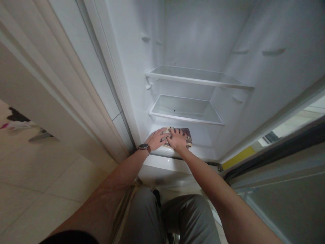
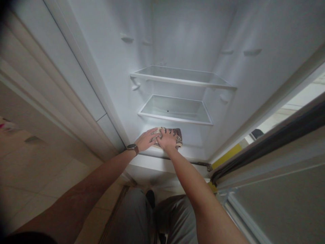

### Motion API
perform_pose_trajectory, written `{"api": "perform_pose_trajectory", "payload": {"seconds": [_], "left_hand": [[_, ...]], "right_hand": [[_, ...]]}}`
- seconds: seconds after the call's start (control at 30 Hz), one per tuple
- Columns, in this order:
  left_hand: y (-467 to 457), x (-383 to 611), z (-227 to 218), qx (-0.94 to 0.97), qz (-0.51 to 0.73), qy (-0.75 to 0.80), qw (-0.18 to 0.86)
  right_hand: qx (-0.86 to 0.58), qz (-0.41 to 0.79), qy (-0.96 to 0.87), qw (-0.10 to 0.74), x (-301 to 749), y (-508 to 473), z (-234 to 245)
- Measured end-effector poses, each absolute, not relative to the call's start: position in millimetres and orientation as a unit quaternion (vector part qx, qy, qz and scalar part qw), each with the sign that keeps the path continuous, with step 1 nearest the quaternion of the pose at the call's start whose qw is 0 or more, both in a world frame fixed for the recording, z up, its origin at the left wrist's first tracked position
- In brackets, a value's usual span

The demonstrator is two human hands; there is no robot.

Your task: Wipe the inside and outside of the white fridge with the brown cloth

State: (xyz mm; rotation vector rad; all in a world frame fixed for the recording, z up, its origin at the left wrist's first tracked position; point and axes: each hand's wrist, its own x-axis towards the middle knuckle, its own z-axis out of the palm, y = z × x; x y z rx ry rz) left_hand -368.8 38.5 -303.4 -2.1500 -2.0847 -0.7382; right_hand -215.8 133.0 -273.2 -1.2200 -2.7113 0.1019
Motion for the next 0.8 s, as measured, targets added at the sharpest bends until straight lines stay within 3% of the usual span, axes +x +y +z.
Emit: {"api": "perform_pose_trajectory", "payload": {"seconds": [0.63, 0.8], "left_hand": [[41.7, -371.1, -306.1, -0.678, -0.229, -0.699, 0.005], [39.9, -368.3, -299.9, -0.677, -0.220, -0.702, -0.012]], "right_hand": [[-0.424, 0.045, -0.896, 0.122, -215.8, 131.7, -273.2], [-0.423, 0.040, -0.900, 0.094, -214.6, 131.6, -273.1]]}}
